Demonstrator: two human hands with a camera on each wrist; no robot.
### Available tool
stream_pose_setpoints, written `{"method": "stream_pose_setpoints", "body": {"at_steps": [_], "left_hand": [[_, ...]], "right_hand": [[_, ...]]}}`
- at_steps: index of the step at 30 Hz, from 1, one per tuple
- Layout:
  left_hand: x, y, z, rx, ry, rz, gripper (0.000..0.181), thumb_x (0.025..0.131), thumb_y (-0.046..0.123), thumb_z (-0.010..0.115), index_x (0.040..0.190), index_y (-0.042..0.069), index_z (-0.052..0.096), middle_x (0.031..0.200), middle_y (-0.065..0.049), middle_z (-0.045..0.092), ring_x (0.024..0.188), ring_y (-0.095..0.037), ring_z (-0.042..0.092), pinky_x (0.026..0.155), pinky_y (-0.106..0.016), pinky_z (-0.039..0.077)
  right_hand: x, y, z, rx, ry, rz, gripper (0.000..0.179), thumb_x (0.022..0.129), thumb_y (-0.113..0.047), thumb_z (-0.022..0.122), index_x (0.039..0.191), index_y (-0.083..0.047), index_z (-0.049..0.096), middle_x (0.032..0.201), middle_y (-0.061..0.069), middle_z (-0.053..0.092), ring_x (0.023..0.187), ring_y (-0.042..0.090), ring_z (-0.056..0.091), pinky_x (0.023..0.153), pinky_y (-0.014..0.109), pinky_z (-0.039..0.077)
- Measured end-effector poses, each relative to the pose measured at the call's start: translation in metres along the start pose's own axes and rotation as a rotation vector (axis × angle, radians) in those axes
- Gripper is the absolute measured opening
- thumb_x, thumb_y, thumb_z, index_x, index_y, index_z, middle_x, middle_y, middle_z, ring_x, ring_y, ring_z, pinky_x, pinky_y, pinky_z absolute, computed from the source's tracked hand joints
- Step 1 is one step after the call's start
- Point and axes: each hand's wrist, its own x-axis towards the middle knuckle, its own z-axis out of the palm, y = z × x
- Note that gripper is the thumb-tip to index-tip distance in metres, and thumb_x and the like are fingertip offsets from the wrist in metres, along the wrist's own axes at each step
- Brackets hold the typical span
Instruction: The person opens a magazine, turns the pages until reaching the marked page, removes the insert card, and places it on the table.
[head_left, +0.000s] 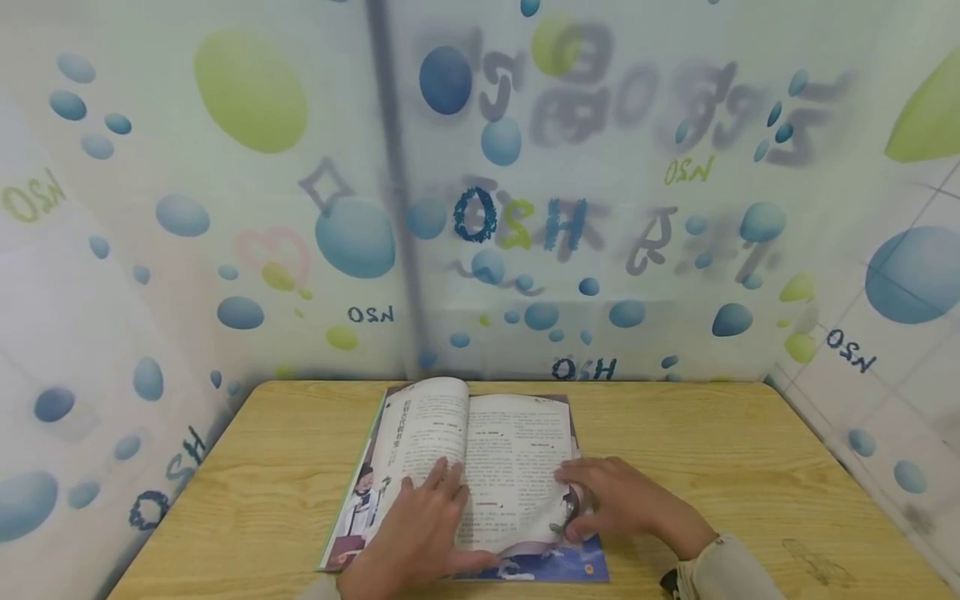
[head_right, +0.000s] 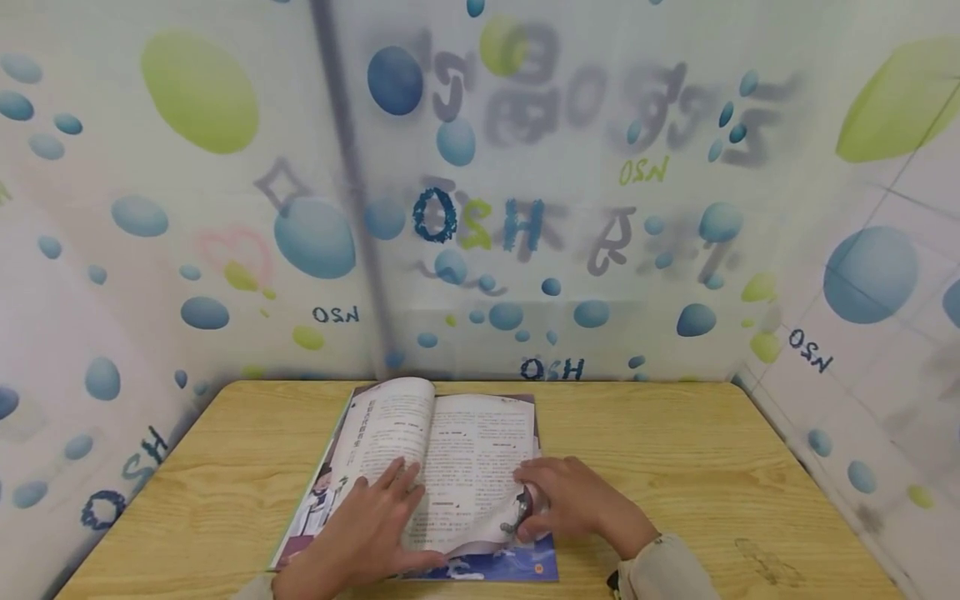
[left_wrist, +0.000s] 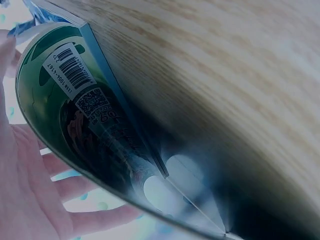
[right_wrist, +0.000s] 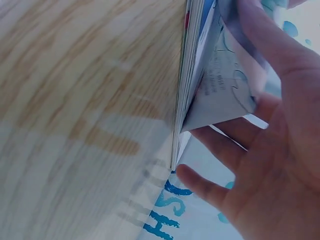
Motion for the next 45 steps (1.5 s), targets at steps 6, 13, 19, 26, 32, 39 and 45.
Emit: {"method": "stream_pose_setpoints", "body": {"at_steps": [6, 13, 19, 26, 32, 39, 45], "left_hand": [[-0.002, 0.0, 0.001, 0.041, 0.014, 0.031, 0.097, 0.074, 0.088, 0.049, 0.121, 0.006, 0.068, 0.14, -0.016, 0.054, 0.13, -0.037, 0.05, 0.081, -0.061, 0.052], [-0.001, -0.001, 0.001, 0.078, 0.171, 0.11, 0.074, 0.086, 0.062, 0.063, 0.14, 0.013, 0.055, 0.141, -0.013, 0.056, 0.126, -0.031, 0.055, 0.084, -0.054, 0.053], [0.002, 0.0, -0.001, 0.079, 0.303, 0.251, 0.102, 0.082, 0.053, 0.075, 0.161, 0.023, 0.017, 0.165, -0.009, 0.018, 0.15, -0.027, 0.022, 0.113, -0.055, 0.031], [0.002, 0.003, -0.001, 0.213, 0.356, 0.409, 0.077, 0.088, 0.036, 0.073, 0.155, 0.026, 0.036, 0.164, -0.004, 0.023, 0.152, -0.026, 0.013, 0.116, -0.054, 0.024], [0.003, 0.001, 0.0, 0.312, 0.32, 0.419, 0.055, 0.088, 0.035, 0.07, 0.141, 0.023, 0.058, 0.156, -0.004, 0.04, 0.148, -0.028, 0.028, 0.116, -0.055, 0.024], [0.004, -0.001, 0.004, 0.342, 0.31, 0.437, 0.029, 0.088, 0.03, 0.066, 0.114, 0.019, 0.073, 0.145, -0.007, 0.054, 0.144, -0.028, 0.037, 0.114, -0.057, 0.028], [0.003, -0.002, 0.005, 0.331, 0.298, 0.423, 0.014, 0.089, 0.03, 0.065, 0.093, 0.019, 0.072, 0.136, -0.006, 0.061, 0.14, -0.029, 0.042, 0.111, -0.063, 0.028]], "right_hand": [[0.001, -0.001, -0.002, 0.003, 0.093, -0.035, 0.087, 0.079, -0.074, 0.061, 0.141, -0.012, 0.056, 0.142, 0.008, 0.057, 0.131, 0.033, 0.051, 0.105, 0.056, 0.04], [-0.003, 0.0, -0.005, 0.081, 0.182, -0.037, 0.077, 0.094, -0.062, 0.053, 0.152, -0.012, 0.04, 0.15, 0.011, 0.047, 0.137, 0.037, 0.044, 0.107, 0.063, 0.034], [-0.005, 0.0, -0.004, 0.16, 0.173, 0.015, 0.058, 0.105, -0.042, 0.042, 0.155, -0.014, 0.035, 0.15, 0.01, 0.047, 0.137, 0.038, 0.043, 0.108, 0.064, 0.03], [-0.006, 0.003, -0.003, 0.101, 0.222, 0.01, 0.07, 0.103, -0.048, 0.044, 0.159, -0.012, 0.022, 0.161, 0.014, 0.027, 0.145, 0.039, 0.03, 0.111, 0.064, 0.027], [-0.007, 0.007, -0.003, 0.069, 0.152, 0.017, 0.082, 0.094, -0.059, 0.056, 0.156, -0.01, 0.032, 0.159, 0.018, 0.03, 0.143, 0.04, 0.034, 0.108, 0.065, 0.03], [-0.012, 0.008, -0.006, 0.039, -0.084, -0.041, 0.103, 0.064, -0.064, 0.083, 0.147, -0.013, 0.049, 0.154, 0.013, 0.042, 0.136, 0.039, 0.043, 0.103, 0.063, 0.038], [-0.012, 0.005, -0.005, 0.007, -0.101, -0.045, 0.104, 0.059, -0.059, 0.088, 0.144, -0.01, 0.052, 0.153, 0.016, 0.042, 0.137, 0.04, 0.042, 0.103, 0.064, 0.037]]}}
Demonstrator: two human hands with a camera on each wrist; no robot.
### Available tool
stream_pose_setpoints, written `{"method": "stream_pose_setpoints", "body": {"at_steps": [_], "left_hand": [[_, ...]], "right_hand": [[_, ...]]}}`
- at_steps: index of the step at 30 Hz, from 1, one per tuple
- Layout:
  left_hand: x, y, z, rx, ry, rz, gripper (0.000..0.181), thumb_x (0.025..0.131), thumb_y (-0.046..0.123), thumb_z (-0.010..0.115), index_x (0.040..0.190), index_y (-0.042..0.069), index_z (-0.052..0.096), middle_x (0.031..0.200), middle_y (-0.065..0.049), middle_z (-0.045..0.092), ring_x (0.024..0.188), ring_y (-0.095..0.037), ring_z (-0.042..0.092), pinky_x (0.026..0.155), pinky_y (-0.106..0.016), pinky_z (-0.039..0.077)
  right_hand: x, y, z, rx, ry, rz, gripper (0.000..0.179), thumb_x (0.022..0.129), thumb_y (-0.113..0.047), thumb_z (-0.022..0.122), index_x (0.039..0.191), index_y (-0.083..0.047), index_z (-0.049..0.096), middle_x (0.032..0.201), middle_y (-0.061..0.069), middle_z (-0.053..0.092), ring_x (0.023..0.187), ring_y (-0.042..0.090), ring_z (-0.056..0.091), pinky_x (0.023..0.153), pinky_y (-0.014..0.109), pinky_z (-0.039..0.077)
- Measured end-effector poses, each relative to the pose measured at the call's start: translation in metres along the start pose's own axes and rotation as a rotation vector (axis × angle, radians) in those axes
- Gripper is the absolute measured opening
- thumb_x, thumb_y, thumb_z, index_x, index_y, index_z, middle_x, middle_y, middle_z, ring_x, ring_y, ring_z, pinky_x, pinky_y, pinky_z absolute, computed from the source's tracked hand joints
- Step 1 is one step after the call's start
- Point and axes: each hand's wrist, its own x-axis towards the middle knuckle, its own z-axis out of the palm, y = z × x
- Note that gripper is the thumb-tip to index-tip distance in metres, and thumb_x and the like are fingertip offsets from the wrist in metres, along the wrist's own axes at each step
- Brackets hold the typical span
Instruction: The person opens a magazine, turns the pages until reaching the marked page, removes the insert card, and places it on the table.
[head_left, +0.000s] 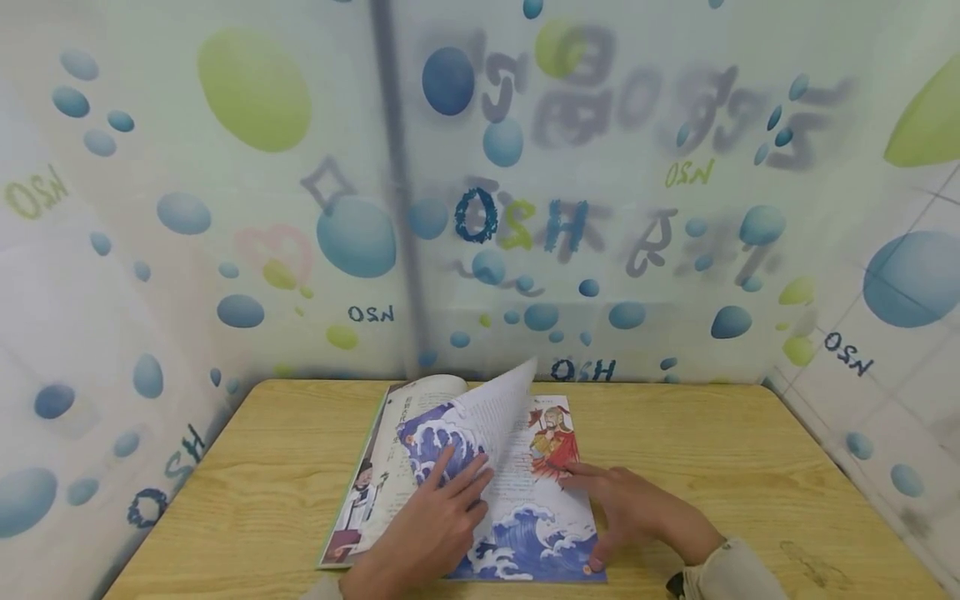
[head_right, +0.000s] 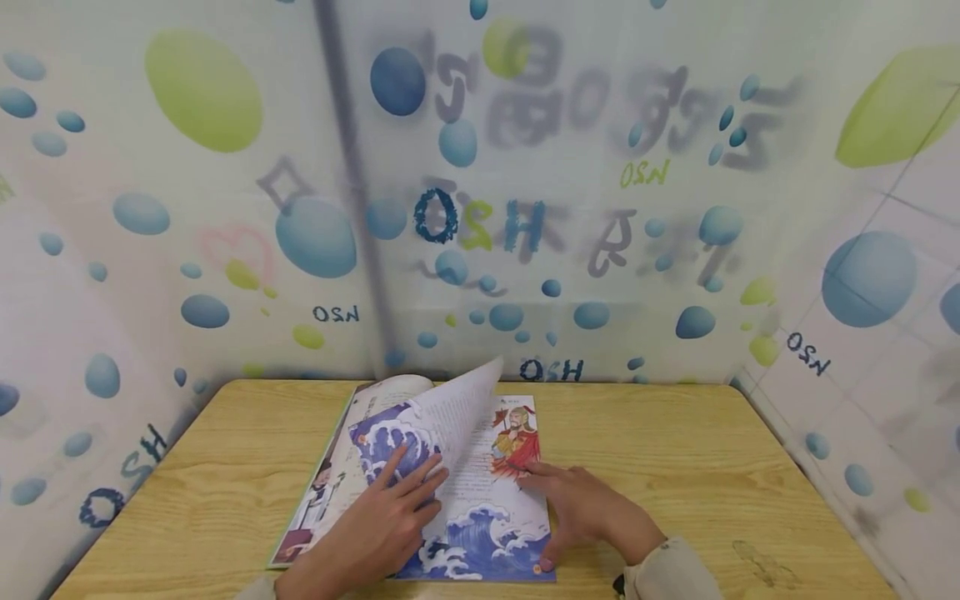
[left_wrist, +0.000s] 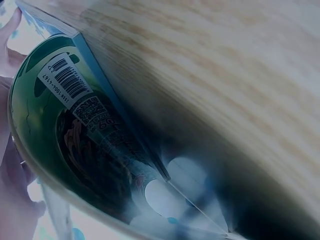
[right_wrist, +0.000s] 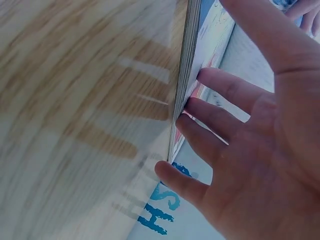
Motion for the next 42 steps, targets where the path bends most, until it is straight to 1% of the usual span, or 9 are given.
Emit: {"method": "stream_pose_setpoints", "body": {"at_steps": [4, 9, 14, 19, 23, 31, 34, 37, 42], "left_hand": [[-0.0009, -0.0004, -0.0011, -0.001, -0.035, -0.051, 0.02, 0.089, 0.035, 0.065, 0.096, 0.019, 0.074, 0.136, -0.005, 0.062, 0.137, -0.028, 0.047, 0.107, -0.066, 0.031], [-0.0024, -0.0016, -0.0038, 0.004, -0.109, -0.117, 0.028, 0.089, 0.04, 0.065, 0.104, 0.018, 0.074, 0.136, -0.005, 0.061, 0.133, -0.027, 0.05, 0.102, -0.064, 0.038], [-0.003, -0.0027, -0.0076, -0.046, -0.171, -0.192, 0.031, 0.089, 0.041, 0.066, 0.105, 0.016, 0.075, 0.135, -0.007, 0.061, 0.13, -0.027, 0.053, 0.094, -0.062, 0.046], [-0.0043, -0.0014, -0.0088, -0.105, -0.179, -0.269, 0.033, 0.087, 0.038, 0.069, 0.104, 0.011, 0.073, 0.133, -0.011, 0.062, 0.125, -0.03, 0.056, 0.08, -0.057, 0.054], [-0.005, -0.0004, -0.0079, -0.155, -0.199, -0.324, 0.035, 0.087, 0.037, 0.068, 0.108, 0.009, 0.072, 0.133, -0.013, 0.062, 0.125, -0.032, 0.056, 0.076, -0.057, 0.055], [-0.0045, 0.0003, -0.0053, -0.186, -0.205, -0.362, 0.036, 0.088, 0.038, 0.067, 0.107, 0.008, 0.072, 0.129, -0.014, 0.063, 0.121, -0.033, 0.058, 0.07, -0.055, 0.056], [-0.0045, 0.0004, -0.0051, -0.202, -0.196, -0.372, 0.042, 0.091, 0.046, 0.064, 0.105, 0.008, 0.072, 0.127, -0.015, 0.063, 0.119, -0.033, 0.059, 0.069, -0.054, 0.057], [-0.0048, 0.0003, -0.005, -0.235, -0.185, -0.388, 0.059, 0.092, 0.062, 0.055, 0.103, 0.007, 0.073, 0.126, -0.016, 0.063, 0.118, -0.033, 0.059, 0.068, -0.056, 0.057], [-0.0039, 0.0016, -0.006, -0.279, -0.206, -0.404, 0.088, 0.081, 0.086, 0.043, 0.103, 0.006, 0.073, 0.128, -0.018, 0.062, 0.119, -0.036, 0.058, 0.07, -0.059, 0.056]], "right_hand": [[0.0013, -0.0013, 0.0002, -0.017, 0.002, 0.001, 0.103, 0.059, -0.057, 0.089, 0.144, -0.011, 0.053, 0.152, 0.015, 0.043, 0.137, 0.039, 0.043, 0.102, 0.063, 0.038], [0.003, -0.0019, -0.0001, -0.021, -0.005, 0.011, 0.1, 0.06, -0.058, 0.088, 0.143, -0.014, 0.054, 0.152, 0.013, 0.045, 0.136, 0.039, 0.044, 0.102, 0.063, 0.04], [0.0032, -0.0014, -0.0005, -0.019, -0.012, 0.019, 0.1, 0.061, -0.059, 0.087, 0.143, -0.014, 0.054, 0.151, 0.014, 0.045, 0.137, 0.039, 0.043, 0.102, 0.064, 0.039], [0.0029, -0.0016, -0.0008, -0.013, -0.007, 0.024, 0.099, 0.061, -0.058, 0.087, 0.143, -0.014, 0.054, 0.151, 0.014, 0.045, 0.137, 0.039, 0.043, 0.103, 0.064, 0.038], [0.0025, -0.0013, -0.0011, -0.022, 0.005, 0.007, 0.099, 0.061, -0.058, 0.087, 0.143, -0.012, 0.054, 0.151, 0.015, 0.046, 0.136, 0.039, 0.044, 0.103, 0.063, 0.038], [0.0026, -0.001, 0.0008, 0.008, 0.038, 0.029, 0.089, 0.068, -0.061, 0.082, 0.139, -0.013, 0.058, 0.147, 0.014, 0.05, 0.134, 0.039, 0.046, 0.103, 0.063, 0.039], [0.0034, -0.0014, 0.002, 0.006, 0.065, 0.038, 0.084, 0.072, -0.064, 0.077, 0.138, -0.014, 0.06, 0.146, 0.013, 0.051, 0.133, 0.039, 0.047, 0.104, 0.062, 0.038], [0.0054, -0.0013, 0.0034, 0.006, 0.085, 0.043, 0.08, 0.076, -0.066, 0.073, 0.136, -0.014, 0.062, 0.144, 0.012, 0.053, 0.132, 0.038, 0.048, 0.104, 0.062, 0.038], [0.0096, -0.0013, 0.0049, 0.018, 0.117, 0.036, 0.079, 0.08, -0.071, 0.065, 0.134, -0.014, 0.063, 0.141, 0.011, 0.056, 0.131, 0.037, 0.05, 0.103, 0.061, 0.039]]}}
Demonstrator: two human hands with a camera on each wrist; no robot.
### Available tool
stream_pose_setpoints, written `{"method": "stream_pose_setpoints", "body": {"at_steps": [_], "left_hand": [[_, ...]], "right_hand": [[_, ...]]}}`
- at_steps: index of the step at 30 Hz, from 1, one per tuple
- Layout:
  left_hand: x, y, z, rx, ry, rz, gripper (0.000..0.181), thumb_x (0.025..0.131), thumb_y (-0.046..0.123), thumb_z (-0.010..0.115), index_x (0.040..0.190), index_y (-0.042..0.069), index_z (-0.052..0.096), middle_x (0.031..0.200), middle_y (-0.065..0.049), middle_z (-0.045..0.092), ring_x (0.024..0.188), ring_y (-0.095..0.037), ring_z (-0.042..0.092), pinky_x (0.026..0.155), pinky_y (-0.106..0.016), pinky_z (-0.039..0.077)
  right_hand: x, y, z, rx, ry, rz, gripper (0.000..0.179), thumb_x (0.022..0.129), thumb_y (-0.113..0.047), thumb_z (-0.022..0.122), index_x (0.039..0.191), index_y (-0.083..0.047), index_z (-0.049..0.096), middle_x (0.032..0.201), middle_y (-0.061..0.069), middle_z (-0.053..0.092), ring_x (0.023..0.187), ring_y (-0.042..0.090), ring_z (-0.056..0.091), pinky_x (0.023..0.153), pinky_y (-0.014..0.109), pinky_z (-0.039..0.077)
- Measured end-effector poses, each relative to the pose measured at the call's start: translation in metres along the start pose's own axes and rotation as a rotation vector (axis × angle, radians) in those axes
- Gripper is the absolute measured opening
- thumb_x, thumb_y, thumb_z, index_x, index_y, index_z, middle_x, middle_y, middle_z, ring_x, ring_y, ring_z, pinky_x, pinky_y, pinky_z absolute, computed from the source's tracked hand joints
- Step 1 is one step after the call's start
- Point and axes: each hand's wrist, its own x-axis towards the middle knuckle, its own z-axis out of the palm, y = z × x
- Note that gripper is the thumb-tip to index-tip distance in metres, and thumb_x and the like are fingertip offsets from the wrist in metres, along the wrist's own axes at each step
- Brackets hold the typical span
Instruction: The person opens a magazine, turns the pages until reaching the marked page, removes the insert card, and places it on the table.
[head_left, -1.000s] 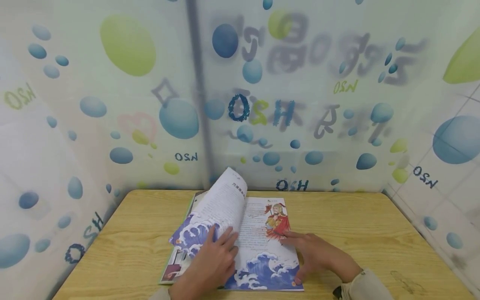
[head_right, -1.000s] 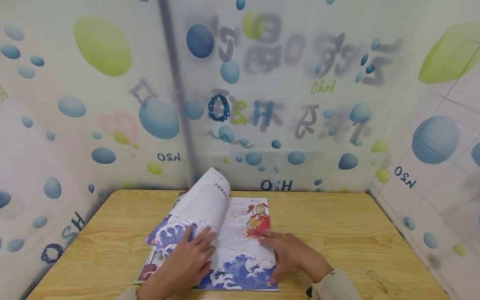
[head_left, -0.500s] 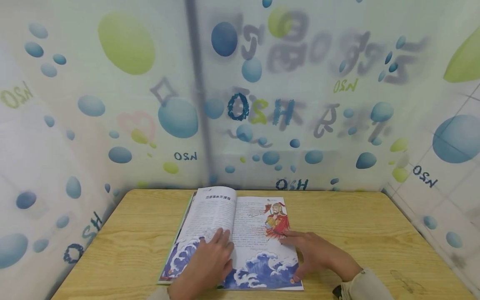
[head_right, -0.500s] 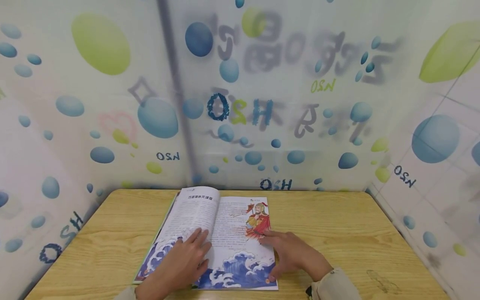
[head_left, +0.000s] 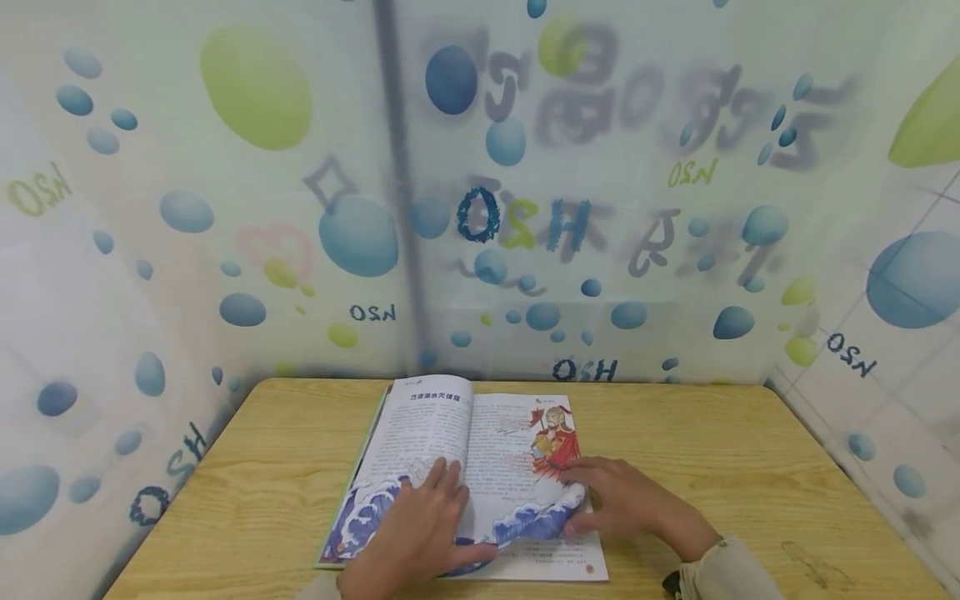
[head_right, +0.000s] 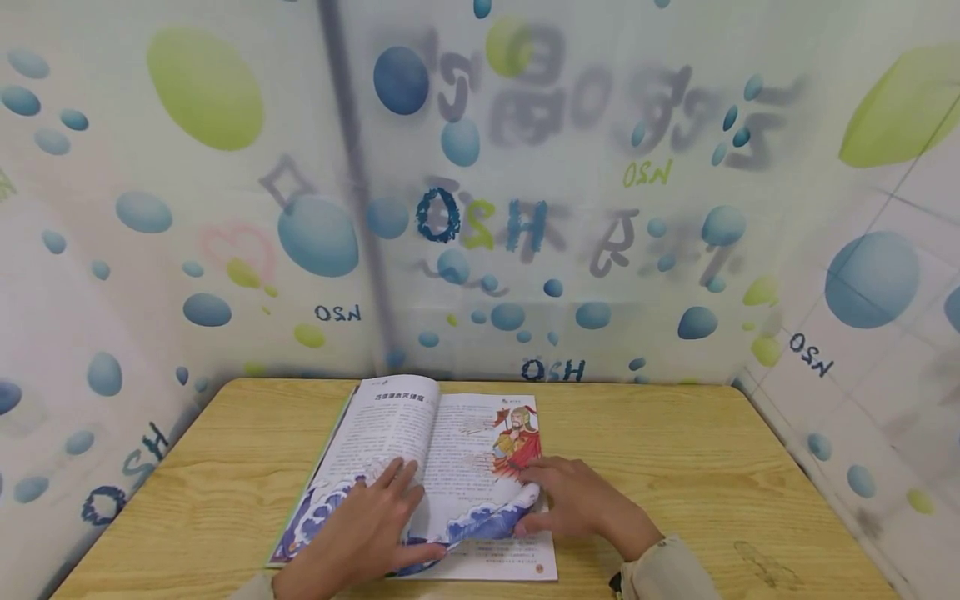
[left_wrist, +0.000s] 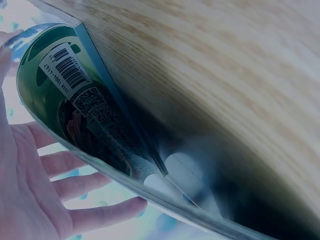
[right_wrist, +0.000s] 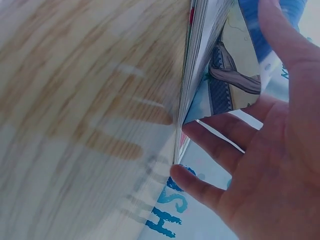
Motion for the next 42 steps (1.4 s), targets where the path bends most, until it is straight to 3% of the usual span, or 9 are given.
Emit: {"method": "stream_pose_setpoints", "body": {"at_steps": [5, 11, 15, 21, 25, 28, 32, 39, 42], "left_hand": [[0.0002, 0.0009, -0.0002, -0.005, -0.026, -0.003, 0.093, 0.075, 0.089, 0.046, 0.106, 0.006, 0.072, 0.13, -0.018, 0.061, 0.121, -0.036, 0.057, 0.072, -0.06, 0.055], [0.0008, 0.0005, 0.0009, 0.038, 0.025, 0.017, 0.075, 0.082, 0.077, 0.053, 0.1, 0.008, 0.073, 0.123, -0.016, 0.064, 0.116, -0.033, 0.06, 0.068, -0.056, 0.056], [0.0021, -0.0011, 0.001, 0.067, 0.045, 0.041, 0.066, 0.087, 0.07, 0.054, 0.112, 0.011, 0.071, 0.127, -0.015, 0.063, 0.118, -0.032, 0.059, 0.076, -0.057, 0.055], [0.0025, -0.0019, 0.0008, 0.061, 0.156, 0.13, 0.079, 0.088, 0.064, 0.058, 0.151, 0.018, 0.043, 0.159, -0.012, 0.034, 0.141, -0.029, 0.04, 0.099, -0.059, 0.045], [0.0033, -0.0011, -0.0014, 0.062, 0.273, 0.24, 0.086, 0.088, 0.054, 0.065, 0.158, 0.023, 0.027, 0.166, -0.008, 0.014, 0.15, -0.025, 0.023, 0.11, -0.058, 0.034], [0.0039, -0.0001, -0.0035, 0.085, 0.314, 0.333, 0.084, 0.086, 0.043, 0.073, 0.157, 0.027, 0.03, 0.166, -0.005, 0.014, 0.151, -0.022, 0.017, 0.115, -0.055, 0.028], [0.0045, 0.0018, -0.0051, 0.144, 0.288, 0.421, 0.078, 0.085, 0.035, 0.075, 0.154, 0.027, 0.039, 0.165, -0.001, 0.023, 0.152, -0.021, 0.017, 0.117, -0.052, 0.023], [0.0042, 0.0008, -0.0052, 0.244, 0.268, 0.454, 0.042, 0.085, 0.032, 0.071, 0.123, 0.017, 0.071, 0.151, -0.003, 0.047, 0.149, -0.025, 0.024, 0.118, -0.053, 0.021], [0.0042, -0.0005, -0.005, 0.272, 0.247, 0.473, 0.031, 0.086, 0.032, 0.071, 0.112, 0.016, 0.076, 0.146, -0.005, 0.053, 0.148, -0.027, 0.028, 0.117, -0.055, 0.021]], "right_hand": [[0.0024, -0.0008, 0.0011, 0.02, 0.033, -0.005, 0.077, 0.084, -0.072, 0.058, 0.135, -0.014, 0.062, 0.139, 0.007, 0.059, 0.13, 0.034, 0.051, 0.104, 0.059, 0.04], [0.0023, -0.003, 0.0007, 0.107, 0.068, 0.004, 0.071, 0.092, -0.065, 0.053, 0.144, -0.016, 0.053, 0.141, 0.006, 0.056, 0.135, 0.037, 0.046, 0.106, 0.063, 0.035], [0.0016, -0.0034, 0.0007, 0.145, 0.102, 0.002, 0.061, 0.101, -0.055, 0.044, 0.147, -0.014, 0.049, 0.143, 0.01, 0.054, 0.135, 0.039, 0.044, 0.107, 0.065, 0.032], [-0.0011, -0.0012, 0.002, 0.178, 0.129, 0.02, 0.055, 0.108, -0.04, 0.03, 0.156, -0.013, 0.034, 0.153, 0.011, 0.043, 0.14, 0.04, 0.038, 0.11, 0.063, 0.029], [-0.0011, -0.0002, 0.0025, 0.177, 0.166, 0.008, 0.054, 0.109, -0.036, 0.031, 0.158, -0.015, 0.027, 0.159, 0.011, 0.034, 0.143, 0.04, 0.032, 0.111, 0.065, 0.026], [-0.0003, 0.0003, 0.0028, 0.143, 0.202, -0.003, 0.057, 0.108, -0.034, 0.037, 0.16, -0.018, 0.021, 0.162, 0.013, 0.026, 0.145, 0.041, 0.029, 0.109, 0.068, 0.025], [-0.0001, 0.0011, 0.0031, 0.11, 0.239, 0.001, 0.068, 0.105, -0.037, 0.044, 0.161, -0.021, 0.009, 0.165, 0.013, 0.017, 0.146, 0.04, 0.026, 0.107, 0.07, 0.027], [0.0007, 0.0042, 0.0035, 0.153, 0.195, 0.065, 0.08, 0.102, -0.046, 0.05, 0.161, -0.017, 0.005, 0.166, 0.006, 0.008, 0.148, 0.035, 0.022, 0.111, 0.062, 0.027], [0.0008, 0.0039, 0.0029, 0.153, 0.129, 0.092, 0.085, 0.097, -0.055, 0.053, 0.161, -0.018, 0.012, 0.165, 0.007, 0.015, 0.147, 0.036, 0.025, 0.111, 0.064, 0.025]]}}
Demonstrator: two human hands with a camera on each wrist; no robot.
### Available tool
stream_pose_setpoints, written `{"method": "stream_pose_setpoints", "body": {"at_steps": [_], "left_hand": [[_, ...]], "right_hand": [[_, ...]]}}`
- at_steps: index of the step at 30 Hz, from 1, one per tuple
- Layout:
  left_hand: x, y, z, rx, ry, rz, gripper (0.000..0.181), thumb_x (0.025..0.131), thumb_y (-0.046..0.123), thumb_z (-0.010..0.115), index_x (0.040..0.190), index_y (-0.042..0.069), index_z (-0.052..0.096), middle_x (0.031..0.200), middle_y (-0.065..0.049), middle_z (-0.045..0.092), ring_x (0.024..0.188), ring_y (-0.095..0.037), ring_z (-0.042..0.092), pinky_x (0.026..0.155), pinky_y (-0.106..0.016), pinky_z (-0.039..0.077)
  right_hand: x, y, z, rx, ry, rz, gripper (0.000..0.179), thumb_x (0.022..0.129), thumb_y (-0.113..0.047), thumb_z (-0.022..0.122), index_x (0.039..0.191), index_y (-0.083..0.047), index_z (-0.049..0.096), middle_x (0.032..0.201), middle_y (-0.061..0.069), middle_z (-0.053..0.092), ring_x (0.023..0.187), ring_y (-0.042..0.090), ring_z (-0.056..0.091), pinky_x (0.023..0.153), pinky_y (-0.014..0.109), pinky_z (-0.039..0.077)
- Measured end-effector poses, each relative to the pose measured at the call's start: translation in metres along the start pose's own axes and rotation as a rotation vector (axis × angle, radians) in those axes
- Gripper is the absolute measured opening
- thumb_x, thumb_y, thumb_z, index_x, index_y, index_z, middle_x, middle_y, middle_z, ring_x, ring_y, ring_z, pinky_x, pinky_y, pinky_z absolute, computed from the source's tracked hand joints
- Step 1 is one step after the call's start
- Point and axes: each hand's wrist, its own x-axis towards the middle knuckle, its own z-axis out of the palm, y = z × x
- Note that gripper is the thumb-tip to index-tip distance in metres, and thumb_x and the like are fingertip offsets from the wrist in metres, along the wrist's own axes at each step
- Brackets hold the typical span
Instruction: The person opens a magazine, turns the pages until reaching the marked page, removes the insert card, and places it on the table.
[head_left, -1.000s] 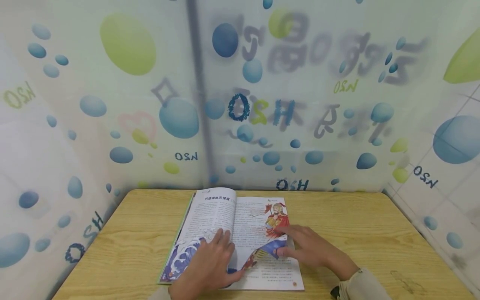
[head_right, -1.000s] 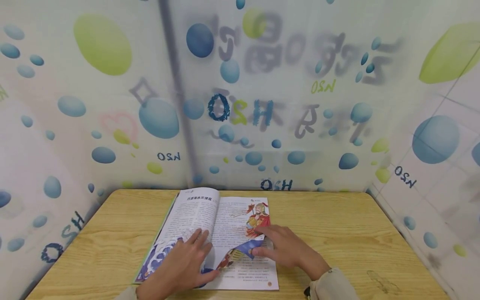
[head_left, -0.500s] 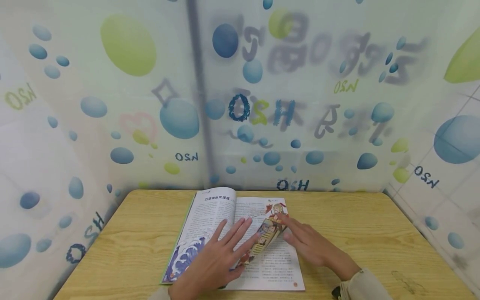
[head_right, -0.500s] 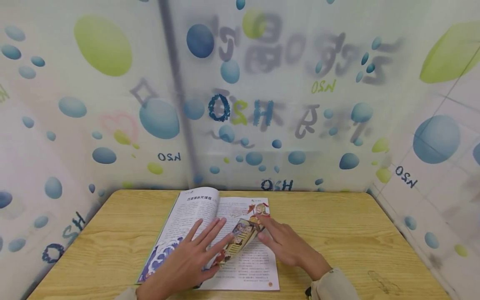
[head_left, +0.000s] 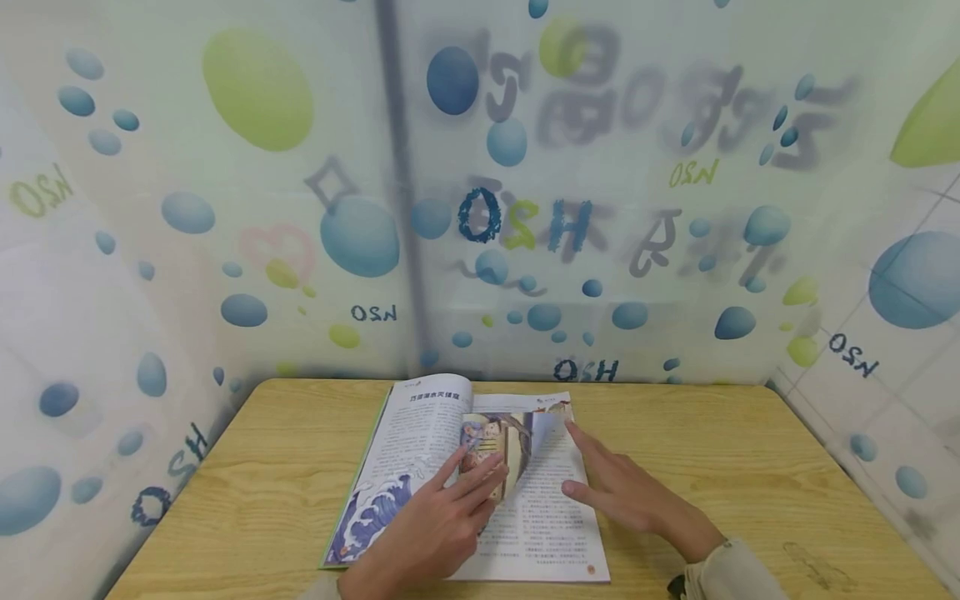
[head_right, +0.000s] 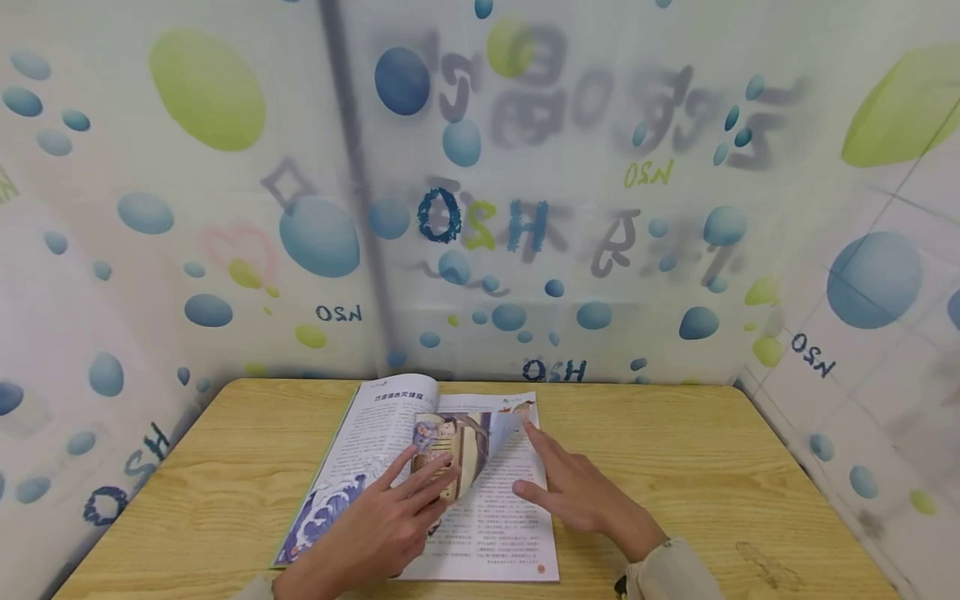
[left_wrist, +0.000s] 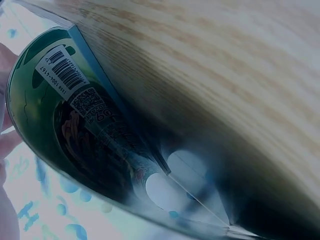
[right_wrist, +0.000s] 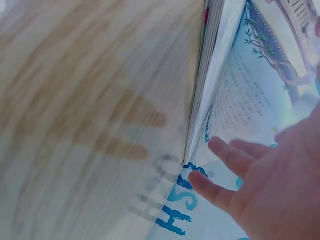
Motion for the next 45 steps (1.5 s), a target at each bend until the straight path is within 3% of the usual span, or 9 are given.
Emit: {"method": "stream_pose_setpoints", "body": {"at_steps": [5, 10, 18, 25, 29, 34, 39, 45], "left_hand": [[-0.001, 0.0, 0.002, -0.035, -0.015, -0.004, 0.028, 0.086, 0.036, 0.071, 0.105, 0.017, 0.077, 0.143, -0.005, 0.057, 0.146, -0.028, 0.032, 0.117, -0.057, 0.021], [-0.0011, 0.001, 0.0041, -0.083, 0.015, -0.039, 0.026, 0.085, 0.041, 0.07, 0.097, 0.018, 0.074, 0.139, -0.004, 0.059, 0.145, -0.025, 0.035, 0.117, -0.058, 0.018], [-0.0019, 0.0008, 0.0045, -0.063, 0.022, -0.059, 0.013, 0.081, 0.031, 0.069, 0.083, 0.018, 0.068, 0.134, -0.006, 0.063, 0.138, -0.026, 0.045, 0.113, -0.061, 0.027], [-0.0017, 0.0029, 0.001, -0.058, -0.098, -0.083, 0.015, 0.082, 0.037, 0.07, 0.079, 0.022, 0.074, 0.124, 0.0, 0.067, 0.132, -0.023, 0.05, 0.103, -0.068, 0.035], [-0.002, 0.0036, 0.0012, -0.065, -0.159, -0.132, 0.018, 0.082, 0.038, 0.07, 0.077, 0.021, 0.072, 0.119, 0.0, 0.067, 0.128, -0.023, 0.052, 0.103, -0.066, 0.036], [-0.0028, 0.0051, 0.0019, -0.108, -0.19, -0.198, 0.017, 0.082, 0.034, 0.07, 0.082, 0.017, 0.073, 0.118, -0.003, 0.067, 0.124, -0.025, 0.055, 0.094, -0.063, 0.045], [-0.0037, 0.0058, 0.0001, -0.165, -0.231, -0.265, 0.02, 0.083, 0.031, 0.069, 0.091, 0.013, 0.074, 0.126, -0.007, 0.065, 0.124, -0.026, 0.057, 0.084, -0.059, 0.052], [-0.0039, 0.0069, -0.0021, -0.204, -0.236, -0.33, 0.019, 0.085, 0.028, 0.068, 0.09, 0.01, 0.073, 0.129, -0.01, 0.065, 0.124, -0.027, 0.058, 0.08, -0.057, 0.054]], "right_hand": [[-0.0041, -0.0017, -0.0049, -0.071, -0.177, -0.024, 0.101, 0.075, -0.066, 0.073, 0.154, -0.016, 0.037, 0.158, 0.011, 0.035, 0.142, 0.037, 0.036, 0.108, 0.066, 0.029], [-0.0091, -0.0045, -0.0091, -0.099, -0.273, -0.061, 0.107, 0.062, -0.06, 0.085, 0.149, -0.012, 0.046, 0.158, 0.014, 0.036, 0.143, 0.038, 0.033, 0.106, 0.07, 0.026], [-0.0095, -0.0036, -0.0078, -0.126, -0.262, -0.077, 0.106, 0.061, -0.059, 0.085, 0.148, -0.011, 0.047, 0.157, 0.013, 0.036, 0.143, 0.037, 0.034, 0.107, 0.067, 0.029], [-0.0099, -0.0022, -0.0055, -0.144, -0.255, -0.085, 0.108, 0.06, -0.061, 0.085, 0.148, -0.012, 0.047, 0.157, 0.013, 0.037, 0.143, 0.037, 0.034, 0.105, 0.071, 0.027], [-0.0096, -0.003, -0.0049, -0.146, -0.251, -0.08, 0.109, 0.059, -0.061, 0.085, 0.148, -0.011, 0.047, 0.157, 0.013, 0.036, 0.143, 0.037, 0.034, 0.106, 0.07, 0.027], [-0.0098, -0.0044, -0.0055, -0.158, -0.252, -0.075, 0.109, 0.059, -0.062, 0.084, 0.148, -0.011, 0.047, 0.157, 0.013, 0.037, 0.143, 0.037, 0.034, 0.105, 0.072, 0.025], [-0.0092, -0.0051, -0.0062, -0.145, -0.257, -0.064, 0.108, 0.06, -0.062, 0.084, 0.148, -0.012, 0.048, 0.157, 0.012, 0.037, 0.143, 0.036, 0.035, 0.106, 0.071, 0.025], [-0.0068, -0.004, -0.0069, -0.123, -0.259, -0.055, 0.104, 0.063, -0.063, 0.082, 0.148, -0.013, 0.049, 0.157, 0.012, 0.038, 0.143, 0.036, 0.036, 0.107, 0.069, 0.026]]}}
